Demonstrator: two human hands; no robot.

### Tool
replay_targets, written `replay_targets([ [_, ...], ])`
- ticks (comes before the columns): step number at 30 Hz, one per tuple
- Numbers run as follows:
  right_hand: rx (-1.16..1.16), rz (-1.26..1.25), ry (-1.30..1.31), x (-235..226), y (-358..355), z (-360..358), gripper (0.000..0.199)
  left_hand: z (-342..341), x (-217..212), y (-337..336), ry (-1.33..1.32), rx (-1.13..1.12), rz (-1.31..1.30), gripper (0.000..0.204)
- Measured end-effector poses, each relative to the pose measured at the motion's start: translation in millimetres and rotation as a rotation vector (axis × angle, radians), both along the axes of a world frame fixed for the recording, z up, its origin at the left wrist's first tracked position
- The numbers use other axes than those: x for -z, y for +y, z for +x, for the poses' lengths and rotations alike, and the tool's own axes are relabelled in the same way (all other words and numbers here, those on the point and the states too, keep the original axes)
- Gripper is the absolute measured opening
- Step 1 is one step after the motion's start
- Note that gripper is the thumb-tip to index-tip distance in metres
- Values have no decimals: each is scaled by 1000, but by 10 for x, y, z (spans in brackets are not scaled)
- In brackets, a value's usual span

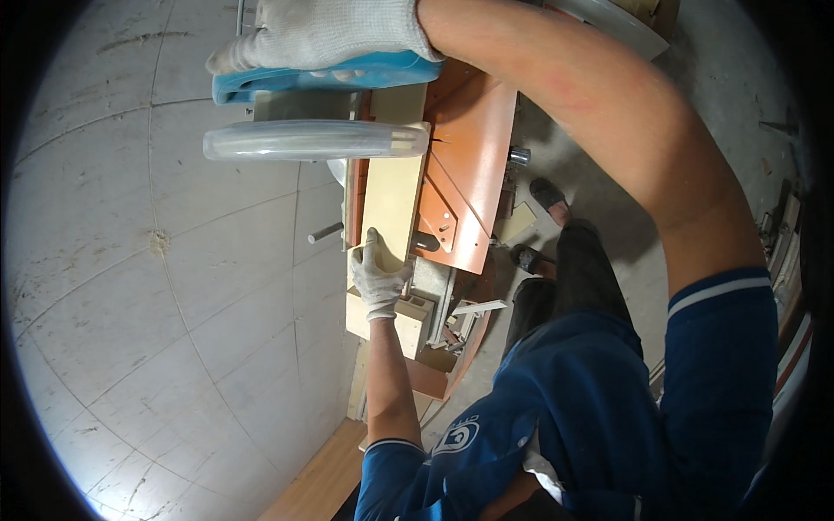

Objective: The person uses a miter saw to cut a light-colored wooden plank into smaller pieces. They position the wood, lower the saw blade to make cuts, and then remove the cut pieces, placing them aside.

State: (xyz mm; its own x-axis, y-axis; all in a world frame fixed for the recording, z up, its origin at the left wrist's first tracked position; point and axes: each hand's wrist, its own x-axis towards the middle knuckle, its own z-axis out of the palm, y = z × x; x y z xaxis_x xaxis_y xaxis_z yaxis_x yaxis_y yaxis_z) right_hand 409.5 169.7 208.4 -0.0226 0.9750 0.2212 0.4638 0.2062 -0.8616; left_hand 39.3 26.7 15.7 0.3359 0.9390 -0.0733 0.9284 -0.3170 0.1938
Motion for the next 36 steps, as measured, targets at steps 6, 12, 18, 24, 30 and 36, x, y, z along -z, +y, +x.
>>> replay_targets([
  [6, -133, -84, -31, -294, -523, 385, 53, -45, 88, -4, -100, 31, 11, 95],
  [12, -10, -51, -163, -391, -97, -90, 76, -179, 35, -91, -53, -75, -75, 102],
  [18, 88, -31, -102, -327, -456, 4, 77, -354, -156, -284, 1, -99, -161, 106],
  [24, 244, -204, 211, -154, -1329, 582, 59, -440, -459, -1030, -188, -85, 127, 97],
  [30, 416, -556, 646, 1161, -1307, 1130, 53, 885, -209, -1394, -1426, -347, -702, 52],
  [36, 281, -880, 978, 2146, -101, 1178, 61, 2972, 184, -30, -2116, -990, -765, 48],
])
